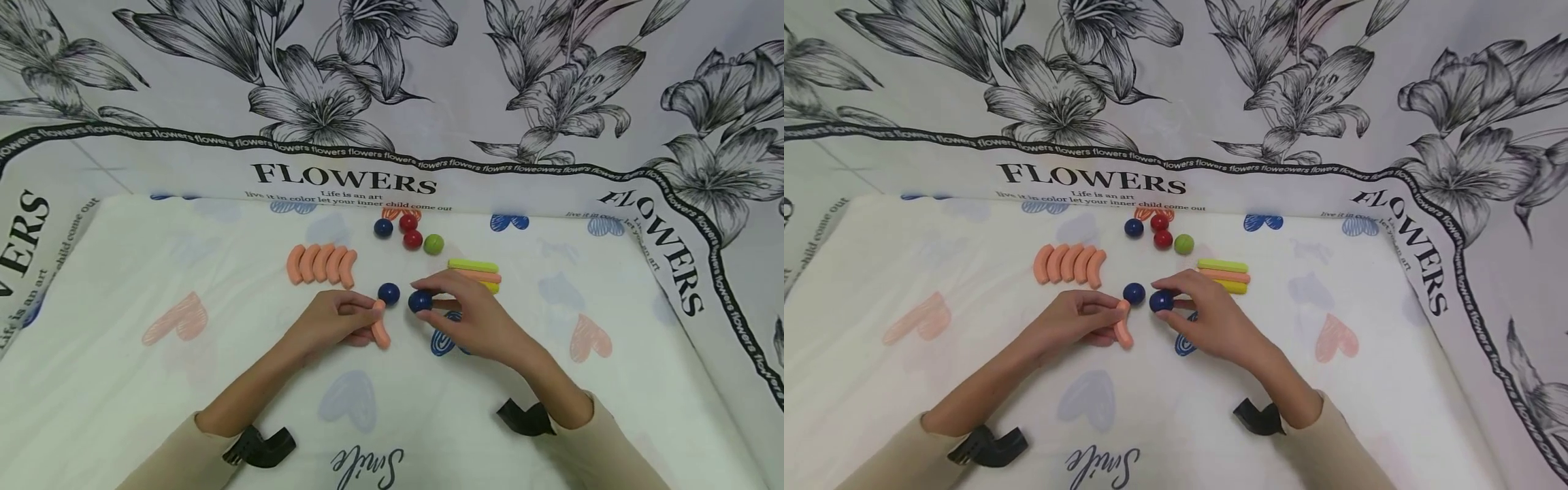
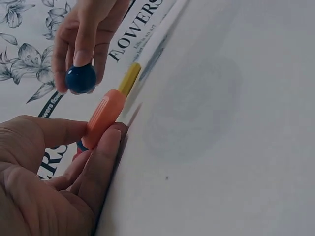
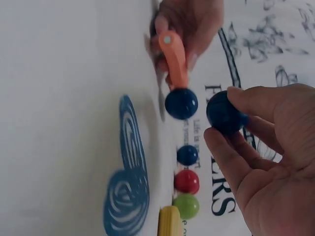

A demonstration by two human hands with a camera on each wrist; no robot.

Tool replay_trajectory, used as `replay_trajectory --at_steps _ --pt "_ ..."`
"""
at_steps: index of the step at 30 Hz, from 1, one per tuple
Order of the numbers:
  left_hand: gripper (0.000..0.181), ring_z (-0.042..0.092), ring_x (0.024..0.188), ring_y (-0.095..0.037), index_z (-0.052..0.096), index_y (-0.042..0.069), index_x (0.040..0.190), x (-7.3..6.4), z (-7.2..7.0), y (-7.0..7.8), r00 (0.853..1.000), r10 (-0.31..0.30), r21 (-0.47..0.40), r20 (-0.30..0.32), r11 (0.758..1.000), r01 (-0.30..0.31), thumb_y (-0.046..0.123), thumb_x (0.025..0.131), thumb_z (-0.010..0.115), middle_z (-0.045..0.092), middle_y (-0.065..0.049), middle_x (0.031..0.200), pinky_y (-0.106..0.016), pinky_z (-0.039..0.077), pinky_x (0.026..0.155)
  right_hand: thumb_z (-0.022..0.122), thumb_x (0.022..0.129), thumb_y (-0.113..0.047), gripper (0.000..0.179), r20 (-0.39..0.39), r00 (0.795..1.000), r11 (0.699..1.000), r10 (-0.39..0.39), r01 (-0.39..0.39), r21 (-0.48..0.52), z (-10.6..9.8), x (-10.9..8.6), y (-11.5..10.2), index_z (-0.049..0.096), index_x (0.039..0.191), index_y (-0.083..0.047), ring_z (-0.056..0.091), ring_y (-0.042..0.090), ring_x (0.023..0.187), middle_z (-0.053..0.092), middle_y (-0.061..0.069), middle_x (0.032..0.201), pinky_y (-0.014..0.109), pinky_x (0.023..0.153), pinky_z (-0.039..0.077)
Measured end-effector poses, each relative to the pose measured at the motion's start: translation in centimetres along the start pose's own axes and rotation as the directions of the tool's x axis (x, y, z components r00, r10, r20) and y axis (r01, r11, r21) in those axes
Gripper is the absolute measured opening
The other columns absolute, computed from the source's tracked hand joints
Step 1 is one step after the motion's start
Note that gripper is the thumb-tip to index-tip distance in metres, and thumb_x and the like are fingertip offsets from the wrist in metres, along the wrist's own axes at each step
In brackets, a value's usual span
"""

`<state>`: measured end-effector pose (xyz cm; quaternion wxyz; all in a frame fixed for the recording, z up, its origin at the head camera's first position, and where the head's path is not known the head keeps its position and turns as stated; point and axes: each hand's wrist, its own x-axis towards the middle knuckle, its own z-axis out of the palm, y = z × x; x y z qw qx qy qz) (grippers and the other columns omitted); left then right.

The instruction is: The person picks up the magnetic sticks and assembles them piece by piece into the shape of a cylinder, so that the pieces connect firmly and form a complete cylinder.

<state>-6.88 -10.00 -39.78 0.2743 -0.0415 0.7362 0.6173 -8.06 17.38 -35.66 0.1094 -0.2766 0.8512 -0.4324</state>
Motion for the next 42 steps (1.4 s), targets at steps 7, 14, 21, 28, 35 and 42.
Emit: replay_trajectory --at_steps 7,14,21,28,35,42 --pt "0.048 0.080 0.083 -0.016 0.071 0.002 0.127 -0.2 0.1 -0.3 0.998 0.061 0.036 -0.025 0.998 -0.060 0.038 0.098 0.077 0.081 -0.012 0.106 -0.031 0.065 0.077 0.079 0.095 -0.010 0.037 0.039 0.999 1.000 -0.006 0.006 0.024 2.5 -1.2 -0.4 0.070 0.131 -0.011 0.070 0.011 0.116 0.071 -0.002 0.124 0.030 0.098 0.061" --pt "0.047 0.080 0.081 -0.016 0.070 0.002 0.128 -0.1 0.1 -0.4 0.997 0.064 0.057 -0.033 0.996 -0.062 0.039 0.098 0.076 0.080 -0.013 0.107 -0.031 0.065 0.076 0.080 0.094 -0.010 0.037 0.059 0.998 0.999 -0.020 0.018 0.032 3.8 -1.7 -0.8 0.069 0.129 -0.013 0.070 0.011 0.116 0.071 -0.002 0.126 0.028 0.096 0.061" --pt "0.046 0.079 0.081 -0.015 0.070 0.004 0.128 0.1 0.0 -0.4 0.998 0.050 0.058 -0.038 0.997 -0.048 0.038 0.098 0.077 0.080 -0.012 0.107 -0.029 0.065 0.077 0.082 0.092 -0.010 0.036 0.050 0.999 1.000 -0.002 0.001 0.019 3.8 -2.3 -0.8 0.070 0.125 -0.016 0.070 0.009 0.114 0.071 -0.005 0.123 0.030 0.095 0.062" --pt "0.045 0.079 0.080 -0.014 0.069 0.006 0.129 -0.1 -0.1 -0.3 0.997 0.066 0.084 -0.044 0.995 -0.062 0.040 0.099 0.075 0.081 -0.010 0.104 -0.027 0.064 0.077 0.082 0.092 -0.008 0.035 0.074 0.997 0.997 -0.012 0.006 0.071 4.5 -2.3 -0.8 0.068 0.122 -0.019 0.070 0.010 0.113 0.069 -0.004 0.122 0.025 0.096 0.060" --pt "0.044 0.078 0.080 -0.014 0.069 0.005 0.128 0.0 -0.2 -0.1 0.998 0.054 0.067 -0.042 0.996 -0.051 0.038 0.100 0.074 0.080 -0.010 0.103 -0.027 0.064 0.076 0.083 0.091 -0.007 0.036 0.061 0.998 0.997 -0.032 0.027 0.075 5.0 -2.2 -0.7 0.068 0.123 -0.018 0.070 0.011 0.113 0.070 -0.002 0.121 0.025 0.094 0.061" --pt "0.042 0.078 0.078 -0.014 0.068 0.005 0.127 -0.1 0.0 -0.4 0.997 0.063 0.076 -0.043 0.995 -0.059 0.036 0.100 0.075 0.080 -0.010 0.099 -0.028 0.064 0.075 0.083 0.092 -0.009 0.036 0.081 0.997 0.997 -0.012 0.005 0.079 5.3 -2.2 -0.5 0.068 0.123 -0.018 0.070 0.011 0.113 0.070 -0.002 0.121 0.023 0.095 0.060"
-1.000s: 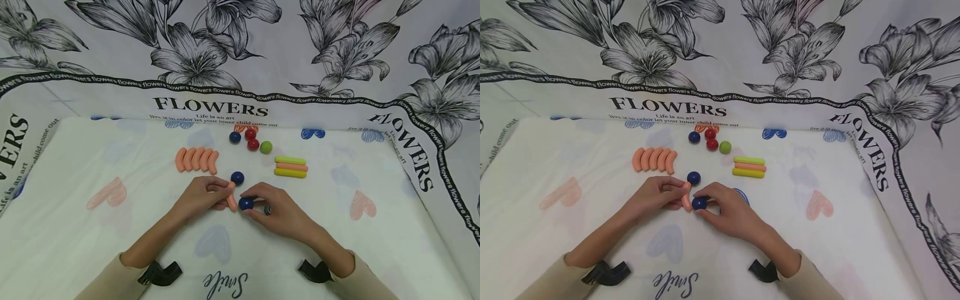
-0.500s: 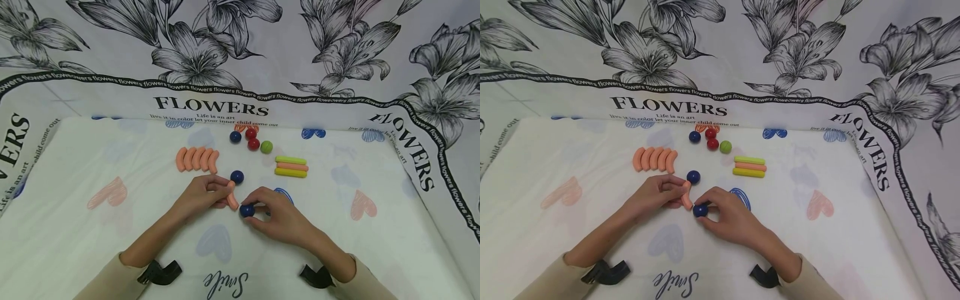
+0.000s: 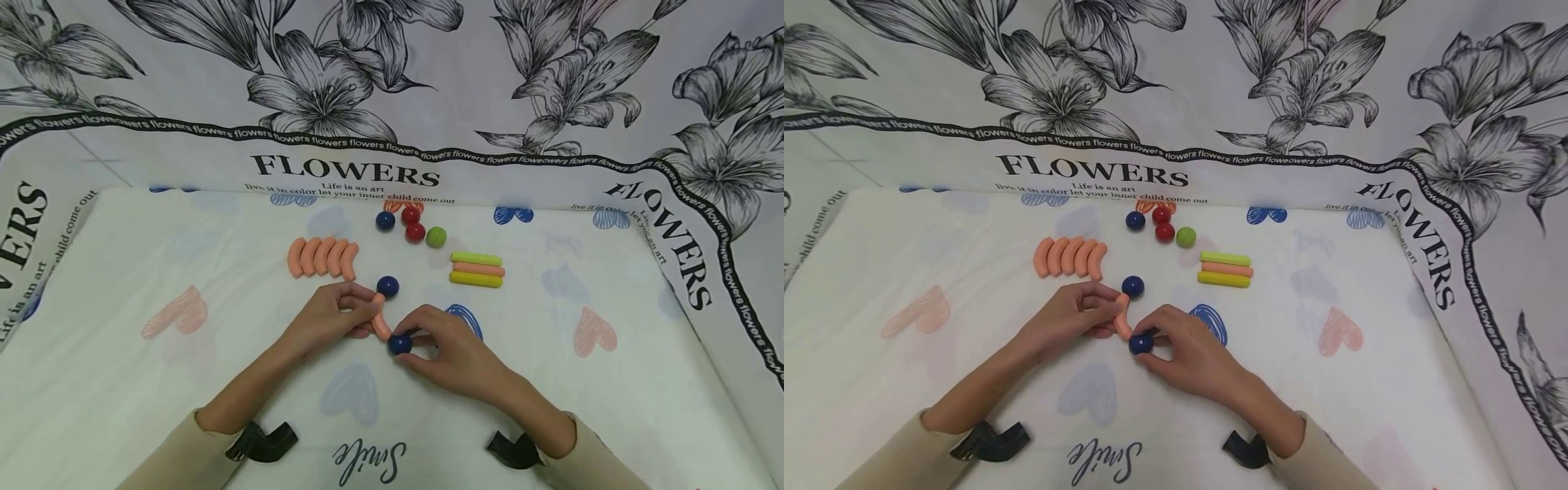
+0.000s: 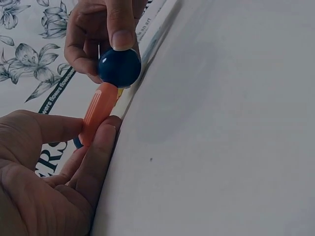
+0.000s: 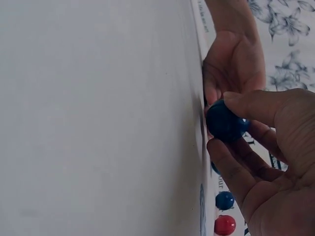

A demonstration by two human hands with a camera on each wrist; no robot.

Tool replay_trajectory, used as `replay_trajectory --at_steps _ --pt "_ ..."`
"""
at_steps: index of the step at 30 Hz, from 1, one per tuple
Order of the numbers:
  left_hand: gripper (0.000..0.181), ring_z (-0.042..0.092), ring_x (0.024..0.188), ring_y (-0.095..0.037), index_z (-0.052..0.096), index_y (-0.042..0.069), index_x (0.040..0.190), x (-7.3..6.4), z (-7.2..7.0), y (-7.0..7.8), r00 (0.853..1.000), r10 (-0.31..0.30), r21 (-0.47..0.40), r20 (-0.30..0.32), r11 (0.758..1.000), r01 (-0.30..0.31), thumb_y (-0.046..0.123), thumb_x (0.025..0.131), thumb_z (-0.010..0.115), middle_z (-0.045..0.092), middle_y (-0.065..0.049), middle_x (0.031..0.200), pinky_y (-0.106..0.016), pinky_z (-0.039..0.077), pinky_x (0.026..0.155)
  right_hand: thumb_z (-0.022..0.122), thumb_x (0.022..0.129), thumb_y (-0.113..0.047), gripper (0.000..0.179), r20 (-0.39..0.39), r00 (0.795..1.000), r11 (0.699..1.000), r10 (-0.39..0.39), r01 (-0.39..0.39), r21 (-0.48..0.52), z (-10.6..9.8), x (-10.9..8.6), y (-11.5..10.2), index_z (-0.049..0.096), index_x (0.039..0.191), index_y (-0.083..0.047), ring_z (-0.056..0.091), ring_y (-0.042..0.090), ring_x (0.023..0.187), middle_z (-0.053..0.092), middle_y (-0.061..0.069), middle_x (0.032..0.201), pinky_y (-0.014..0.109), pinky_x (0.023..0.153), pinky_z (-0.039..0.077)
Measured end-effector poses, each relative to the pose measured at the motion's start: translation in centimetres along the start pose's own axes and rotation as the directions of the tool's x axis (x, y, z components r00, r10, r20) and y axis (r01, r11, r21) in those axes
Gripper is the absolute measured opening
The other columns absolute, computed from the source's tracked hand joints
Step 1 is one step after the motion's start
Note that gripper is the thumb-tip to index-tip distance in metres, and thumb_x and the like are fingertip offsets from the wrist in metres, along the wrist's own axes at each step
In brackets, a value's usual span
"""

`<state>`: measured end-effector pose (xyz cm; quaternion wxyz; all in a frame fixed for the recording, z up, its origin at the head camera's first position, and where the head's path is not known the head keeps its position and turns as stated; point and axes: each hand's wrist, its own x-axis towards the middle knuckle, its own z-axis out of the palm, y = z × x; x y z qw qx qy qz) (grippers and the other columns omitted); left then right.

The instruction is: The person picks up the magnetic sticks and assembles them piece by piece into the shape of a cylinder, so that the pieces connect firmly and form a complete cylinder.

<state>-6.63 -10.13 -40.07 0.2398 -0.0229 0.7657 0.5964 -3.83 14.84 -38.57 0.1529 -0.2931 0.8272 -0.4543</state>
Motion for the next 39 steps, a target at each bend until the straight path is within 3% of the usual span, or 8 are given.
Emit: replay_trajectory --at_steps 9,12,17,21,30,35,39 --pt "0.044 0.078 0.074 -0.018 0.059 0.004 0.131 -0.5 0.1 0.3 0.998 0.000 0.089 0.057 0.996 -0.005 0.035 0.102 0.071 0.076 -0.012 0.102 -0.034 0.065 0.070 0.080 0.093 -0.006 0.040 0.035 0.999 0.999 -0.008 0.009 -0.031 -0.3 -0.4 0.2 0.067 0.129 -0.016 0.070 0.011 0.114 0.069 -0.002 0.124 0.023 0.096 0.060" --pt "0.043 0.078 0.072 -0.018 0.058 0.004 0.131 -0.7 0.1 0.5 0.999 -0.003 0.113 0.049 0.994 -0.002 0.034 0.102 0.071 0.076 -0.011 0.101 -0.034 0.064 0.068 0.081 0.094 -0.012 0.037 0.019 1.000 0.993 -0.003 0.005 -0.118 -0.2 -0.3 0.2 0.069 0.129 -0.019 0.068 0.007 0.113 0.070 -0.006 0.123 0.027 0.098 0.060" --pt "0.042 0.078 0.073 -0.018 0.059 0.004 0.130 -0.9 0.1 0.7 0.999 -0.006 0.104 0.042 0.995 0.002 0.032 0.102 0.071 0.076 -0.012 0.100 -0.034 0.065 0.069 0.083 0.093 -0.035 0.034 -0.049 0.999 0.940 -0.005 -0.012 -0.341 0.4 -0.3 -0.2 0.075 0.124 -0.025 0.066 0.003 0.111 0.072 -0.012 0.121 0.031 0.099 0.059" --pt "0.042 0.078 0.074 -0.018 0.059 0.004 0.129 -0.8 0.1 0.6 0.999 -0.011 0.099 0.044 0.995 0.007 0.034 0.102 0.071 0.076 -0.012 0.100 -0.033 0.065 0.069 0.085 0.091 -0.038 0.035 -0.086 0.996 0.908 -0.006 -0.031 -0.418 0.5 -0.3 -0.4 0.076 0.122 -0.025 0.067 0.005 0.110 0.073 -0.011 0.118 0.032 0.097 0.060" --pt "0.037 0.079 0.076 -0.017 0.065 0.001 0.129 -0.9 -0.3 0.6 0.998 0.003 0.112 0.066 0.994 -0.010 0.027 0.103 0.070 0.080 -0.009 0.101 -0.033 0.065 0.071 0.082 0.093 -0.024 0.032 -0.067 0.997 0.924 0.045 -0.067 -0.377 -0.7 -0.4 -0.2 0.075 0.125 -0.022 0.065 0.005 0.099 0.072 -0.008 0.116 0.029 0.089 0.058" --pt "0.031 0.078 0.077 -0.015 0.072 0.002 0.122 -1.2 -1.1 1.2 0.995 0.013 0.199 0.102 0.979 -0.033 0.028 0.105 0.066 0.080 -0.006 0.097 -0.031 0.064 0.072 0.082 0.093 -0.019 0.033 -0.069 0.996 0.948 0.065 -0.083 -0.308 -1.4 -0.4 0.1 0.073 0.125 -0.019 0.065 0.004 0.095 0.073 -0.008 0.116 0.028 0.087 0.059" --pt "0.027 0.076 0.078 -0.013 0.076 0.007 0.114 -1.7 -2.5 2.0 0.993 0.044 0.322 0.105 0.944 -0.076 0.029 0.106 0.063 0.079 -0.002 0.094 -0.030 0.060 0.074 0.081 0.093 -0.017 0.032 -0.060 0.996 0.962 0.063 -0.076 -0.264 -1.8 -0.2 0.4 0.073 0.124 -0.017 0.066 0.004 0.093 0.075 -0.007 0.116 0.027 0.086 0.059"
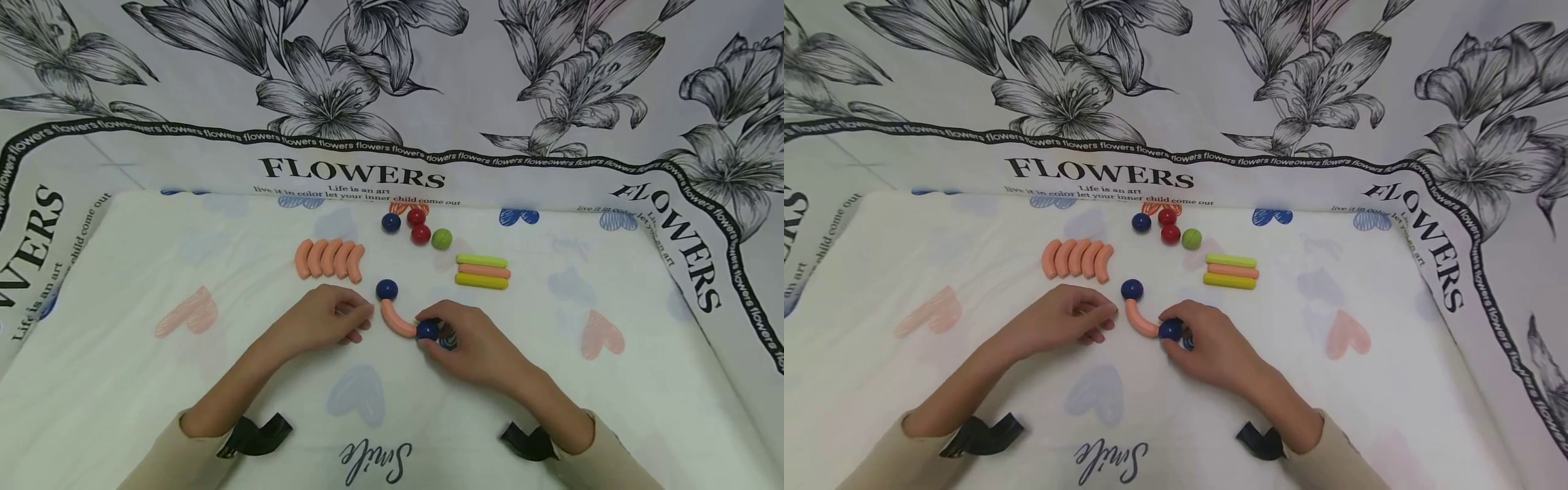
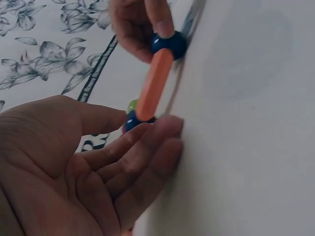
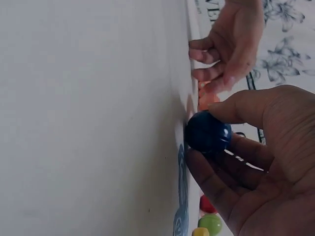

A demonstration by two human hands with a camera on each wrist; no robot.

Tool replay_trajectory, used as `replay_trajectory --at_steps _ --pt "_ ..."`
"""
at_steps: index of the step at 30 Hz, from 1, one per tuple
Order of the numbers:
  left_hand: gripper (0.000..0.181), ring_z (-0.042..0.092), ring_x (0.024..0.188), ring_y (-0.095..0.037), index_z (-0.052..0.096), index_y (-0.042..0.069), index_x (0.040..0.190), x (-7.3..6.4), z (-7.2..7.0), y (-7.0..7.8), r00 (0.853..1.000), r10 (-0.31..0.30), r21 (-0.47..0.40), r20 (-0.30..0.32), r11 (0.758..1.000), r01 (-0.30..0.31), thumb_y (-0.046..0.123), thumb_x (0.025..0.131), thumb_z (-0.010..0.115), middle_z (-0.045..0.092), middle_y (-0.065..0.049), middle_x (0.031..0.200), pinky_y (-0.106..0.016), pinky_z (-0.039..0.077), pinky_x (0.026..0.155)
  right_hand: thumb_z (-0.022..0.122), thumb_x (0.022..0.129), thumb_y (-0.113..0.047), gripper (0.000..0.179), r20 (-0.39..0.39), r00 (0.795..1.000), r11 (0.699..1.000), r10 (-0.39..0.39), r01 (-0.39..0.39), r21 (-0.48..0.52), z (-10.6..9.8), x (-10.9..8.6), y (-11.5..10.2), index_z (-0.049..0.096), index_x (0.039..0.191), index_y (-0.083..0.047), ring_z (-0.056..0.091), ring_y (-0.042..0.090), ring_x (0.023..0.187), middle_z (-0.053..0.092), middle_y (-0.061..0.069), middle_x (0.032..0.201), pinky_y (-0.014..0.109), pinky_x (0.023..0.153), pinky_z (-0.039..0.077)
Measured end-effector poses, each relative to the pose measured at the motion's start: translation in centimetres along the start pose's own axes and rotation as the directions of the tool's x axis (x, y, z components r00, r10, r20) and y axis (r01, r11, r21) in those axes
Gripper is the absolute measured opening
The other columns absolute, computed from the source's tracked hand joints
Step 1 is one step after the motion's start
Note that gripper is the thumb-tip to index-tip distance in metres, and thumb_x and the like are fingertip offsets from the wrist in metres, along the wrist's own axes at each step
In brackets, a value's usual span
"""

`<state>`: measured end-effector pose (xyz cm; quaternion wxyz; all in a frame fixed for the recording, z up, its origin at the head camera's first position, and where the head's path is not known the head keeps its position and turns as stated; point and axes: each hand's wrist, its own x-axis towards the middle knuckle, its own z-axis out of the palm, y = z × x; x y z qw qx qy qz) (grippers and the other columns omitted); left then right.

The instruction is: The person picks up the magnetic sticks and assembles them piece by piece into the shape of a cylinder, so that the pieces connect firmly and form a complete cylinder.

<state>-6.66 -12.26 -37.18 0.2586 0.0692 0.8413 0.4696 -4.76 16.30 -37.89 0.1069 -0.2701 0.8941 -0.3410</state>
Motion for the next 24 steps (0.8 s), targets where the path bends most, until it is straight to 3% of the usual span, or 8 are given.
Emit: replay_trajectory --at_steps 5,9,16,21,24 --pt "0.025 0.075 0.080 -0.015 0.077 0.009 0.111 -0.3 -2.0 1.0 0.993 0.075 0.117 -0.088 0.991 -0.065 0.029 0.106 0.062 0.079 -0.005 0.096 -0.032 0.055 0.072 0.081 0.094 -0.019 0.031 0.007 1.000 1.000 -0.011 0.011 -0.008 -0.6 0.2 0.3 0.075 0.124 -0.017 0.065 0.007 0.098 0.073 -0.006 0.116 0.030 0.089 0.059" --pt "0.025 0.072 0.078 -0.016 0.077 0.010 0.113 0.0 -3.0 2.1 0.982 0.090 0.181 -0.166 0.982 -0.059 0.030 0.106 0.063 0.079 -0.007 0.097 -0.032 0.053 0.066 0.081 0.094 -0.021 0.031 0.015 1.000 1.000 0.014 -0.014 -0.019 -0.9 0.1 0.4 0.076 0.125 -0.018 0.064 0.008 0.103 0.072 -0.005 0.117 0.033 0.094 0.059" --pt "0.033 0.071 0.079 -0.018 0.078 0.011 0.116 1.7 -4.1 3.9 0.961 0.102 0.352 -0.258 0.936 -0.005 0.038 0.107 0.060 0.082 0.002 0.096 -0.033 0.050 0.064 0.082 0.093 -0.018 0.031 -0.021 0.999 0.999 -0.035 0.035 0.002 -1.1 0.3 1.0 0.075 0.124 -0.016 0.067 0.006 0.099 0.075 -0.006 0.115 0.029 0.089 0.061" --pt "0.029 0.068 0.079 -0.024 0.078 0.008 0.115 3.6 -3.8 5.3 0.954 0.062 0.476 -0.295 0.875 0.090 0.031 0.103 0.065 0.078 -0.004 0.089 -0.035 0.049 0.067 0.083 0.092 -0.017 0.032 -0.028 0.999 1.000 -0.028 0.028 0.008 -1.5 0.2 1.4 0.074 0.122 -0.016 0.069 0.006 0.098 0.076 -0.006 0.114 0.030 0.089 0.062" --pt "0.028 0.068 0.081 -0.028 0.077 0.005 0.112 4.4 -3.4 6.1 0.957 0.026 0.495 -0.290 0.859 0.127 0.029 0.102 0.066 0.077 -0.007 0.083 -0.037 0.050 0.068 0.084 0.091 -0.017 0.032 -0.030 0.999 0.999 -0.031 0.031 0.010 -1.7 0.2 1.7 0.075 0.122 -0.016 0.069 0.007 0.101 0.076 -0.006 0.115 0.032 0.092 0.061"
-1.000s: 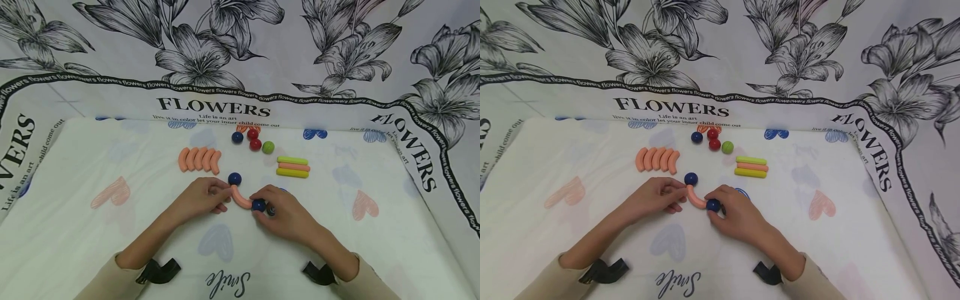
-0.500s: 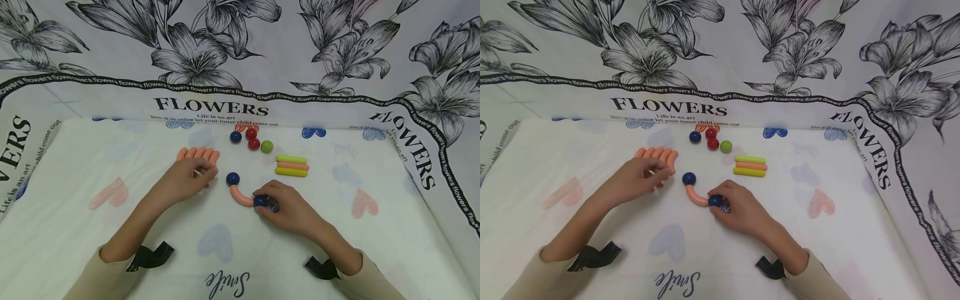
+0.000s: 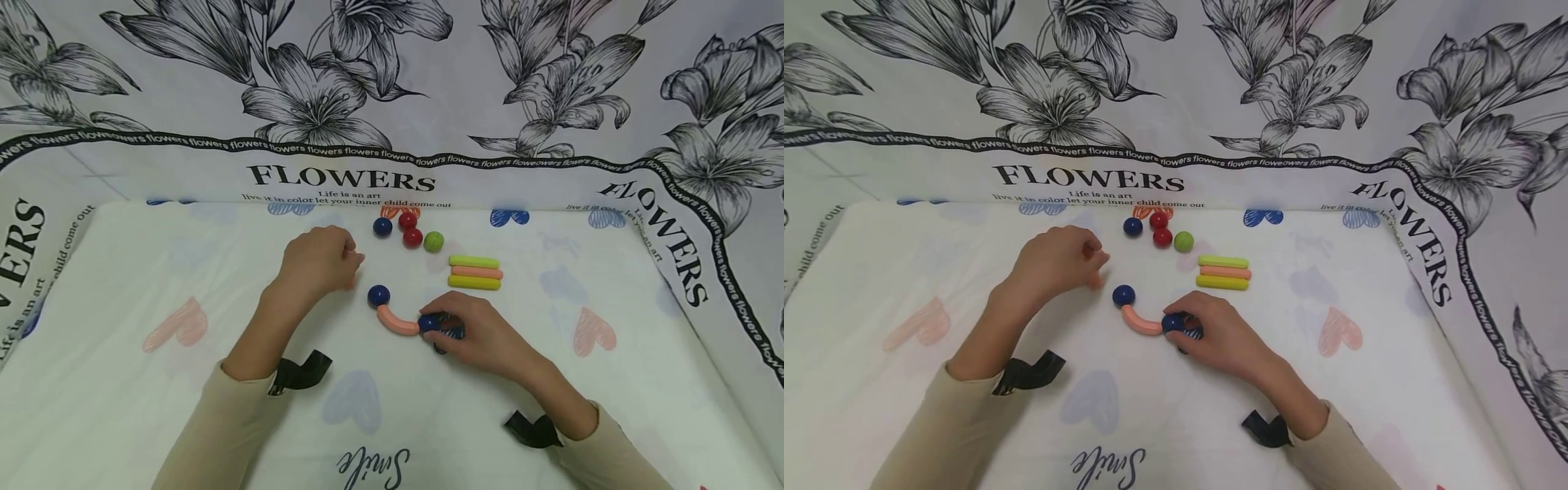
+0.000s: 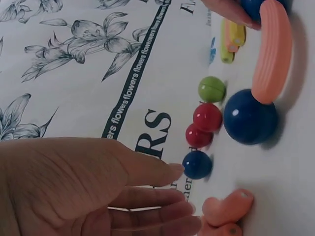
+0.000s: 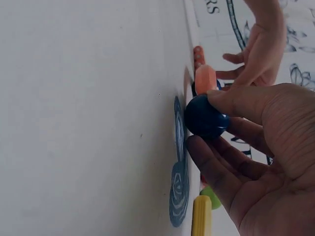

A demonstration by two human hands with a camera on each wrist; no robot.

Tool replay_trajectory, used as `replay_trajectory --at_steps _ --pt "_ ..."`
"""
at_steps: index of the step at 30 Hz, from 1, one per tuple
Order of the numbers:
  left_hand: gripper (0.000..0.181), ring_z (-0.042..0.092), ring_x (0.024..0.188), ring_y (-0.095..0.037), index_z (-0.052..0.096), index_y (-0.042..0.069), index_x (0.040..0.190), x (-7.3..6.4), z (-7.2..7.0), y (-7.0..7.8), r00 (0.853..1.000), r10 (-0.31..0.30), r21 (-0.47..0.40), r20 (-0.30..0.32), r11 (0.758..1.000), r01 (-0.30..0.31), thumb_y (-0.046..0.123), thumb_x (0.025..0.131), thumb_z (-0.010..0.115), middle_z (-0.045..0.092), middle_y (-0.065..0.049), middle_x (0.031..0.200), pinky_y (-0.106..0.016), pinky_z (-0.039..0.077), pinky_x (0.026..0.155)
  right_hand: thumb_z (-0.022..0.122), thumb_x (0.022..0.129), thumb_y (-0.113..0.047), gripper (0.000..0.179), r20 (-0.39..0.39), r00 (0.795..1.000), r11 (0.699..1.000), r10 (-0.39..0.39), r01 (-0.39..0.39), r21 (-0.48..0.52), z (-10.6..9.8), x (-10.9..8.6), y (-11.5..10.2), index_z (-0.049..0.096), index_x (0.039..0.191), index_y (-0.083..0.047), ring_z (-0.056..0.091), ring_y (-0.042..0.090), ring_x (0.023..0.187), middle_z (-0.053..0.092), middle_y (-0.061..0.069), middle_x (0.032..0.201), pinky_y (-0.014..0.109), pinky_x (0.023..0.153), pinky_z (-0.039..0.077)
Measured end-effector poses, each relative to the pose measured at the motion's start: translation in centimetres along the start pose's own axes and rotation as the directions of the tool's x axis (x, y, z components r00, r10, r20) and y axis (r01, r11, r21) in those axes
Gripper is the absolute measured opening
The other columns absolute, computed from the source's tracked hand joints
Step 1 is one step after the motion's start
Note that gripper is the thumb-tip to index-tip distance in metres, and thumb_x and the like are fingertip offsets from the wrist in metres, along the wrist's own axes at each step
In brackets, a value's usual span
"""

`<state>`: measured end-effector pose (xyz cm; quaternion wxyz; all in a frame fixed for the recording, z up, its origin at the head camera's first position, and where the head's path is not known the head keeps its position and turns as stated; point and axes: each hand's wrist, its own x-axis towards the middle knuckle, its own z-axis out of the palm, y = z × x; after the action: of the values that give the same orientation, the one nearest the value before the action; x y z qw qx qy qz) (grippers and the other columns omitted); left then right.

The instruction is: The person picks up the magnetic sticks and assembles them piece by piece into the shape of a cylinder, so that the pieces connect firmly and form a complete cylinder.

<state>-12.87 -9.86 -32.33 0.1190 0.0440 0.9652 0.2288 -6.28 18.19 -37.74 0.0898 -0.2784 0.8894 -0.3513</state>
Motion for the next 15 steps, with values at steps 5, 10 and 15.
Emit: replay_trajectory --at_steps 5,10,15 --pt "0.028 0.072 0.093 -0.034 0.076 0.003 0.114 -0.3 0.4 0.6 1.000 -0.006 0.037 -0.029 0.999 0.008 0.027 0.101 0.068 0.079 -0.014 0.101 -0.045 0.058 0.077 0.084 0.092 -0.016 0.033 0.012 1.000 1.000 -0.021 0.021 0.017 -0.3 0.1 0.4 0.075 0.123 -0.015 0.070 0.010 0.105 0.075 -0.003 0.118 0.031 0.093 0.062" --pt "0.026 0.068 0.084 -0.030 0.077 0.003 0.105 -0.5 1.1 0.4 0.998 0.024 0.037 -0.065 0.999 -0.021 0.027 0.100 0.070 0.075 -0.013 0.090 -0.039 0.051 0.068 0.084 0.091 -0.011 0.035 0.024 1.000 1.000 0.001 -0.002 0.021 -0.9 0.1 0.9 0.074 0.124 -0.014 0.072 0.011 0.107 0.074 -0.003 0.120 0.031 0.093 0.062" --pt "0.025 0.063 0.071 -0.028 0.077 0.004 0.090 -0.3 1.5 0.1 0.994 0.037 0.043 -0.101 0.999 -0.033 0.025 0.100 0.069 0.070 -0.010 0.075 -0.034 0.043 0.060 0.082 0.093 -0.011 0.035 0.047 0.999 0.998 -0.005 0.002 0.058 -1.0 0.1 1.3 0.073 0.127 -0.012 0.072 0.013 0.108 0.075 -0.001 0.122 0.034 0.094 0.062"
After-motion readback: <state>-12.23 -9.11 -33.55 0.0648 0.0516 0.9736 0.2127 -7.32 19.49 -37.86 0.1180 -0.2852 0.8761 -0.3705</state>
